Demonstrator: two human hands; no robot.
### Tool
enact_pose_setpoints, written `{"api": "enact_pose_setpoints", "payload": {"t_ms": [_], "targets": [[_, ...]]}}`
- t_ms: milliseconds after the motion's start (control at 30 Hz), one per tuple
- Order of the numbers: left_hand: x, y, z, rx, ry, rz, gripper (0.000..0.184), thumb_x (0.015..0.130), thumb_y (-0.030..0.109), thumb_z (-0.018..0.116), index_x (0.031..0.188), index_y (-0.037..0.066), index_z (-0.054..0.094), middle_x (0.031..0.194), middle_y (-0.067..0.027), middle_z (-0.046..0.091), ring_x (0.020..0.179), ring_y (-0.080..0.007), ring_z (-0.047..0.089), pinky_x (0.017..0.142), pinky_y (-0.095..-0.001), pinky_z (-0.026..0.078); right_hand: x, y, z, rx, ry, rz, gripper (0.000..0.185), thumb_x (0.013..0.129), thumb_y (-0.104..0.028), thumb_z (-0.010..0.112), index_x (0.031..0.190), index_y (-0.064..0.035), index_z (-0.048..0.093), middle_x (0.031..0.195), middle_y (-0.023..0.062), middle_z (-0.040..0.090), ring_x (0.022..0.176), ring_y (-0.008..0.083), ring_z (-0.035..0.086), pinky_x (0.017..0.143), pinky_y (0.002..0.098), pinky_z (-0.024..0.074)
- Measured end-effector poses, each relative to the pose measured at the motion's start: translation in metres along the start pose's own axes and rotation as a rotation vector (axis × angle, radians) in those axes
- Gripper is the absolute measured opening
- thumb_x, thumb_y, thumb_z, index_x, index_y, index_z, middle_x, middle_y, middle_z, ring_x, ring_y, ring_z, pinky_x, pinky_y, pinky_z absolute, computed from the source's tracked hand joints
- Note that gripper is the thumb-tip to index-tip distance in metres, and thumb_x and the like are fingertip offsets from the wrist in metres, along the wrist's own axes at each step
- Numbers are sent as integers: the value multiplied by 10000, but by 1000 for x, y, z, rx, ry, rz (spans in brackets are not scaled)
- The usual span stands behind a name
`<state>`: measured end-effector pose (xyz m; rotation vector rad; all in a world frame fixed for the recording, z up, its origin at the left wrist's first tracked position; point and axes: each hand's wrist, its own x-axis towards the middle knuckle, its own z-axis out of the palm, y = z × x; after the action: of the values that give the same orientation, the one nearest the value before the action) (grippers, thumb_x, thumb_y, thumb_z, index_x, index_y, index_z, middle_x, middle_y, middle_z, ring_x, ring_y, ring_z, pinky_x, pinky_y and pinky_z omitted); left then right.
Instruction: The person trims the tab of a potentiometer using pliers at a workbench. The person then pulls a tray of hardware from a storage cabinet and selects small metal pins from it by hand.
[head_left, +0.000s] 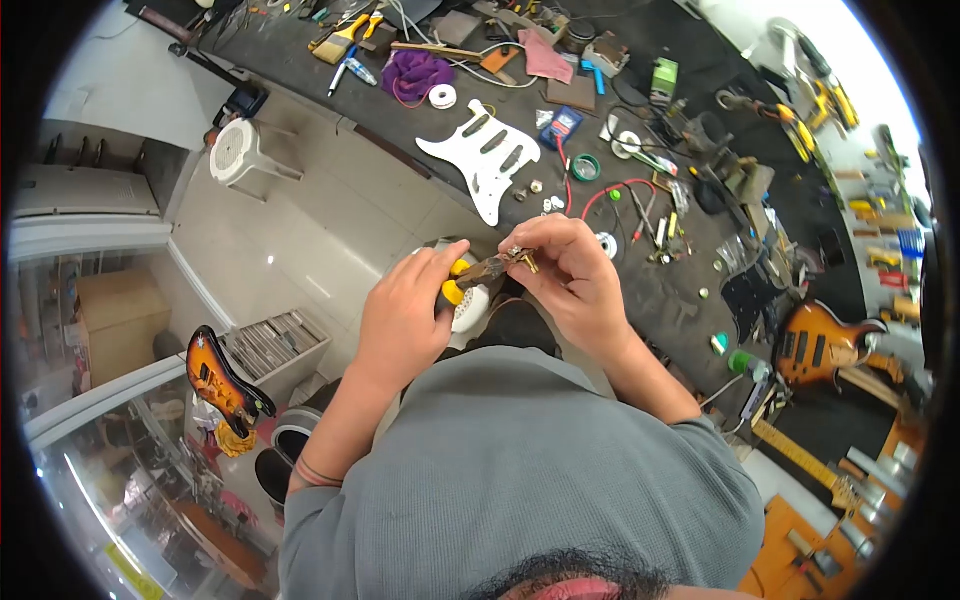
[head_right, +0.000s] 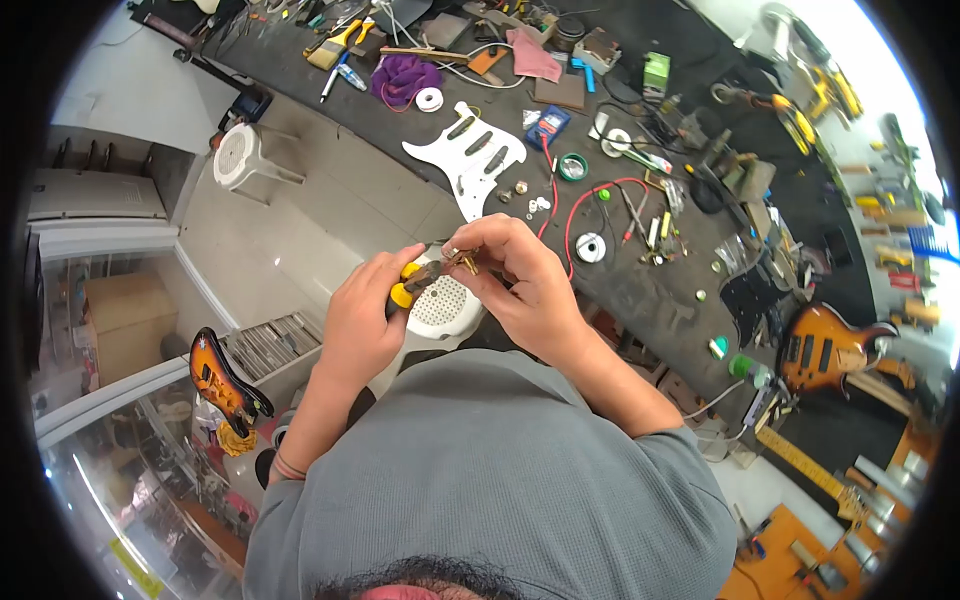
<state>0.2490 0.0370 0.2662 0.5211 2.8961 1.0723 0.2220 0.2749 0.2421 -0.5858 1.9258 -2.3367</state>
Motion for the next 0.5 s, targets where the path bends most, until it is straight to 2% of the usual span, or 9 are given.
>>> {"api": "enact_pose_setpoints", "payload": {"t_ms": [67, 300, 400, 500], "targets": [[26, -13, -2, 24, -9, -2, 691, 810, -78, 726, 1480, 81, 670, 1181, -163, 717, 1080, -400, 699, 927, -486, 562, 23, 16, -11, 58, -7, 35, 316, 1048, 128, 711, 1324, 21, 599, 1316, 125, 671, 1234, 206, 742, 1058, 351, 649], [99, -77, -15, 11, -81, 53, 682, 804, -73, 713, 1470, 73, 678, 1180, -174, 716, 1100, -410, 696, 956, -485, 563, 82, 43, -2, 40, 92, 114, 317, 1052, 122, 709, 1332, 12, 607, 1320, 116, 666, 1260, 202, 727, 1109, 352, 628], [129, -114, -29, -14, -134, 146, 625, 805, -59, 736, 1417, 56, 688, 1157, -170, 710, 1061, -411, 682, 945, -474, 565, 104, 56, 18, 39, 191, 124, 298, 1061, 122, 692, 1326, 9, 613, 1310, 113, 672, 1264, 205, 734, 1109, 353, 627], [164, -167, -46, -17, -290, 294, 432, 910, -39, 743, 1330, 44, 686, 1112, -124, 699, 1008, -331, 680, 903, -427, 561, 124, 80, 45, 96, 327, 164, 281, 1077, 118, 668, 1328, 3, 612, 1284, 109, 686, 1262, 216, 749, 1097, 360, 627]]}}
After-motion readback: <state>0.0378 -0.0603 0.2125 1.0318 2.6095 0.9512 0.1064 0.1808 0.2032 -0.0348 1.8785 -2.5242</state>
